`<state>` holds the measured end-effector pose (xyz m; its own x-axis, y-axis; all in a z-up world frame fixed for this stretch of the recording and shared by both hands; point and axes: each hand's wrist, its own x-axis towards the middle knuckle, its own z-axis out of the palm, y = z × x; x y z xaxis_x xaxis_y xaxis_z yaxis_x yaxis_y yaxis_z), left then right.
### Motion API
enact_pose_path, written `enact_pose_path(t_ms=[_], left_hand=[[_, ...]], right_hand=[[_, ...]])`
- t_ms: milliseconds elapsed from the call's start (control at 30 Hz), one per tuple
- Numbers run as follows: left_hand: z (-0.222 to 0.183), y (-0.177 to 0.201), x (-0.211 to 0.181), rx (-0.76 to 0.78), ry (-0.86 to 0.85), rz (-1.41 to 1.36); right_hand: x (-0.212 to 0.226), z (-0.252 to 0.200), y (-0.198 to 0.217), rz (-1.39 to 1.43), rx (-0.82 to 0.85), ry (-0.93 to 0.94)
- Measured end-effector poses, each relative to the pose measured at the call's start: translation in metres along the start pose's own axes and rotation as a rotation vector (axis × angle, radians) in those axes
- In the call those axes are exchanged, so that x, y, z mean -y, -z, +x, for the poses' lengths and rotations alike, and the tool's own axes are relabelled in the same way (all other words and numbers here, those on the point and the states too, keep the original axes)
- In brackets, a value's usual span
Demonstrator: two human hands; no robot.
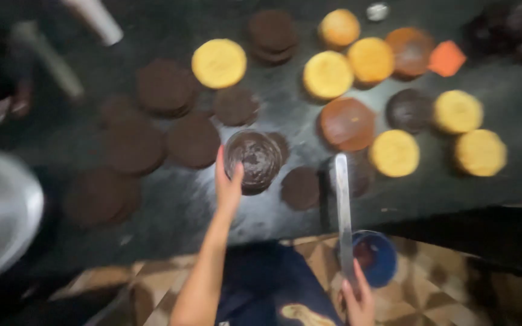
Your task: The person slices round chocolate and yellow cake layers horizontally in half using a long knife, holding each layer steady with one hand while cutting. They move finished halves aside and work through multiple layers one at a time on the counter.
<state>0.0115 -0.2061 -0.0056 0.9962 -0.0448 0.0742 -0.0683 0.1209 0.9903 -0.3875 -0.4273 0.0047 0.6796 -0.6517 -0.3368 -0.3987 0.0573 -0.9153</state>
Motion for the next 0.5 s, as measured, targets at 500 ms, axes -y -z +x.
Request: enact_pose_path(t_ms=[500], left_hand=[[-0.037,0.065,0.067,-0.043,-0.039,0.774]], right_hand=[[0.035,0.063,-0.144,-0.077,0.549,-0.116]])
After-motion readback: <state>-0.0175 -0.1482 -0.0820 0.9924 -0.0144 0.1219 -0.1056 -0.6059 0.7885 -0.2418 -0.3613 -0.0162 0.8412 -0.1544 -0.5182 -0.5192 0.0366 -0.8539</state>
